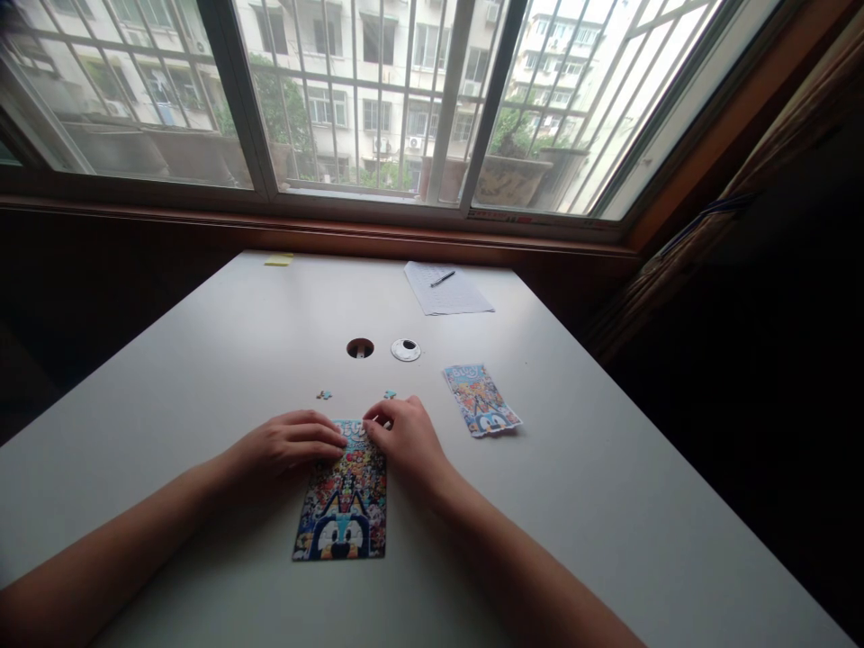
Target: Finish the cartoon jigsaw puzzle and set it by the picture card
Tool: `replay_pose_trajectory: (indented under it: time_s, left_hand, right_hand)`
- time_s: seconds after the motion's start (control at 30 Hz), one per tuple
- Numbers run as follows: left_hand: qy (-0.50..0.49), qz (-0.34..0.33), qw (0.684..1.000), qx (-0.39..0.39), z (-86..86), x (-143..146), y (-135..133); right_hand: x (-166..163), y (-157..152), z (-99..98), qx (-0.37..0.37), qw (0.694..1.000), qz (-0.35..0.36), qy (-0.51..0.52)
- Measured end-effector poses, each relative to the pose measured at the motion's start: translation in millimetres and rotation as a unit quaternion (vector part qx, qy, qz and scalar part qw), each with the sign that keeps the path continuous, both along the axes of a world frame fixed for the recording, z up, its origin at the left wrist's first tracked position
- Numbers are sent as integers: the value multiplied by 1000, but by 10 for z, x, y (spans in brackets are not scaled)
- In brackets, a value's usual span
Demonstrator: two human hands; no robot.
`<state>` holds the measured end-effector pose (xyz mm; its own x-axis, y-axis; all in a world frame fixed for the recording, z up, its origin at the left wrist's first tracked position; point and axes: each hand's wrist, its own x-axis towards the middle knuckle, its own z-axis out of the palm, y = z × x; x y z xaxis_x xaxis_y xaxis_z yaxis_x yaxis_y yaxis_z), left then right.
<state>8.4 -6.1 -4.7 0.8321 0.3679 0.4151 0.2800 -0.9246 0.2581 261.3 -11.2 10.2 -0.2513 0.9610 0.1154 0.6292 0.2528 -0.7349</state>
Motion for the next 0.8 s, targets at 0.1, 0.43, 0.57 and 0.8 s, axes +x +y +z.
replay_pose_trajectory:
  time_s: [0.1, 0.43, 0.57, 0.8]
  left_hand:
    - [-1, -1, 1000, 1, -9, -1, 3]
    - [-8, 2, 1000, -2, 20, 9, -11]
    - [-18, 1, 1000, -8, 24, 11, -14]
    - [-8, -5, 1000, -1, -2, 6, 9]
  right_hand:
    - [-9, -10, -4, 1, 1000, 1, -4]
    - [-25, -43, 20, 43, 997, 25, -55]
    - [-6, -16, 0, 58, 996, 30, -58]
    - [68, 11, -10, 68, 996, 36, -51]
